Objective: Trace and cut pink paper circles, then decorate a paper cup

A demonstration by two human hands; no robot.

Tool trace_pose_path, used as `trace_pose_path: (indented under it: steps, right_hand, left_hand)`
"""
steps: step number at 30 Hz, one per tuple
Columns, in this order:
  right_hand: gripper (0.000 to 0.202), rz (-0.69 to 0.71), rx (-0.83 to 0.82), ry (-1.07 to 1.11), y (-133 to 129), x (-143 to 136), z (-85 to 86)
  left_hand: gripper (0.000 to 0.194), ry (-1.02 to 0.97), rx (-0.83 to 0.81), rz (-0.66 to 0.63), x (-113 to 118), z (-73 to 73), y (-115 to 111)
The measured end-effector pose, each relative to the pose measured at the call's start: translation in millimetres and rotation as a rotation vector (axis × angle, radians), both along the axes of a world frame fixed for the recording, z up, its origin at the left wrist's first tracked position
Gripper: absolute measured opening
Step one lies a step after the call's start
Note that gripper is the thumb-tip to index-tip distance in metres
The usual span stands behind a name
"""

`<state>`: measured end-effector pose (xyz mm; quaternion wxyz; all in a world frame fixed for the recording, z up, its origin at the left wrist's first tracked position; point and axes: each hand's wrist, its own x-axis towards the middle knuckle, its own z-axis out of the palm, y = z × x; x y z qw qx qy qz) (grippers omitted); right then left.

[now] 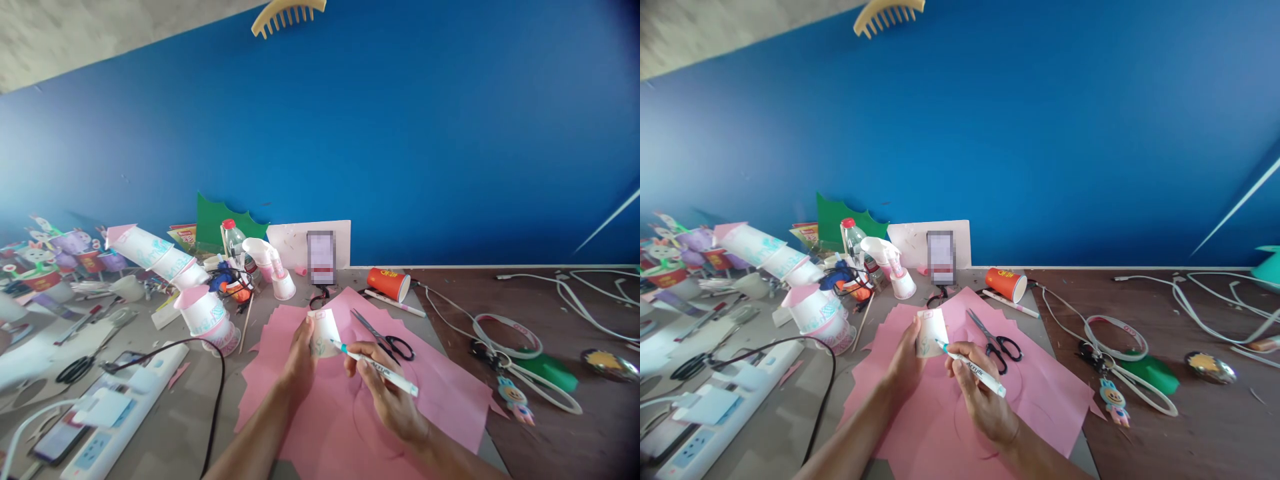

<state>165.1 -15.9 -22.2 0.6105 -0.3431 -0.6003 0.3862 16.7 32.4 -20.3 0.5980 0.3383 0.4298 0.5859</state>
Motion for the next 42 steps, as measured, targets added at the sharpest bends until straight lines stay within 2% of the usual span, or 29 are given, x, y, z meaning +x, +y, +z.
trace_pose_path:
  steps: [14,35,42]
  right_hand:
    - [0.022,0.024,-0.038,-0.009,-0.8,0.7,-0.6]
    - [0.022,0.023,-0.038,0.005,0.6,-0.8,-0.9]
    - [0.022,0.022,-0.035,-0.008,-2.5,0.9,-2.1]
  left_hand:
    - [0.045,-0.019,-0.007,-0.021,-3.0,-9.2,2.4]
    - [0.049,0.012,0.003,0.004,-1.4,-1.5,-1.2]
    - [0.047,-0.007,0.007,-0.008,-1.8,-4.9,-0.4]
